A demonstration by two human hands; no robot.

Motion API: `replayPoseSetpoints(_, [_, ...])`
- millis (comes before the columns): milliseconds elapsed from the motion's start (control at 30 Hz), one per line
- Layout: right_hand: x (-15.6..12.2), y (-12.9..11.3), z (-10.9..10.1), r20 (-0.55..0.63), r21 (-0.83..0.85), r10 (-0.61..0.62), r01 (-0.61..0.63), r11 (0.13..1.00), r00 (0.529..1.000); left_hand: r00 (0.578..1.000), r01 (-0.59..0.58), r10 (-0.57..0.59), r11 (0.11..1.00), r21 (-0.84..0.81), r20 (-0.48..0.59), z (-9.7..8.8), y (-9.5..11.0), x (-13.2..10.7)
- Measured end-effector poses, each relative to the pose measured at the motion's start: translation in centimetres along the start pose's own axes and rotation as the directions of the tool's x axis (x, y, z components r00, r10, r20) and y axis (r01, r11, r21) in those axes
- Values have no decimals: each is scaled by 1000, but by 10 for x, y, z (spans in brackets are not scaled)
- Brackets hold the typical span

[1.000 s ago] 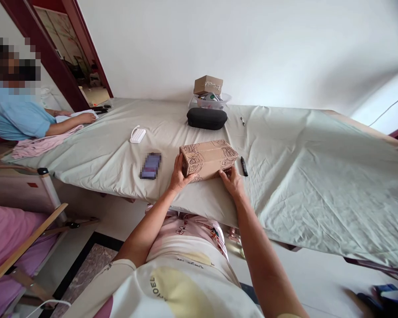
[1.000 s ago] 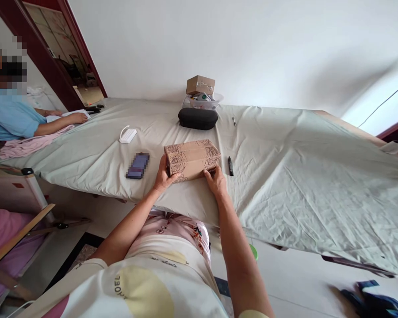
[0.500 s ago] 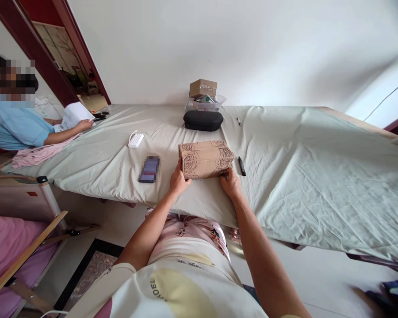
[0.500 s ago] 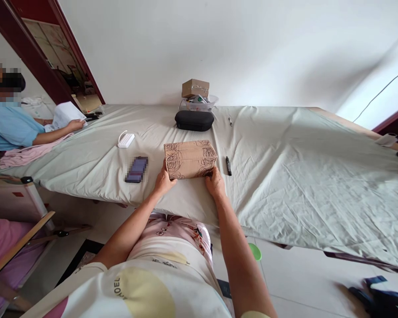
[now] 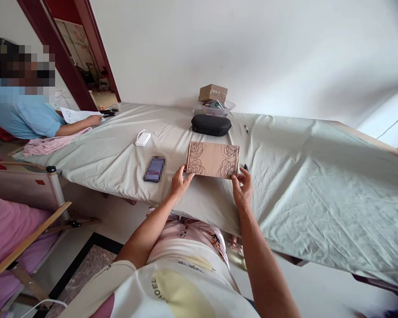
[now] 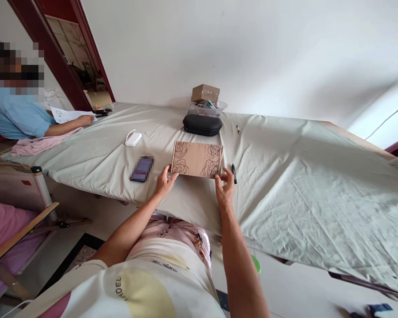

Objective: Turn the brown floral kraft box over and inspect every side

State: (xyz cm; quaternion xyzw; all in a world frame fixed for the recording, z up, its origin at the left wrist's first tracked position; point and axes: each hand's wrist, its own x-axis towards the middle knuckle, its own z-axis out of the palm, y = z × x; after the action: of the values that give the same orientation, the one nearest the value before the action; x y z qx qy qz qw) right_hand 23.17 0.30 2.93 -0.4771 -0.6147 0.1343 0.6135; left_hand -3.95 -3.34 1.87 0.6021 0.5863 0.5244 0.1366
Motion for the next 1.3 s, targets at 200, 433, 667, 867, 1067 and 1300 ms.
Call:
replayPoseSetpoints(200, [-4,-7,-1,-29,61,-31,32,998,999,993,-25,28,999,29,-114,0,-6,2])
replayPoseSetpoints(433, [-6,-16,-2,-112,-249,-206,174,953,972,980,-148,173,965,215,-102,1,9,-5])
replayPoseSetpoints(667, [-32,-39,26,320,-493,-428,534,687,846,887,-456,396,836,306,238,9,29,-17])
replayPoseSetpoints(867, [-36,-34,33,391,-475,-503,637,607,771,855,-518,442,707,482,271,9,22,-16])
replayPoseSetpoints(1067, [-18,-17,9,154,-424,-389,417,804,908,853,-520,471,738,431,223,10,16,-14])
replayPoseSetpoints(1300, [-16,5,19,44,-132,-98,103,986,994,982,-126,154,966,226,-113,3,-4,-4])
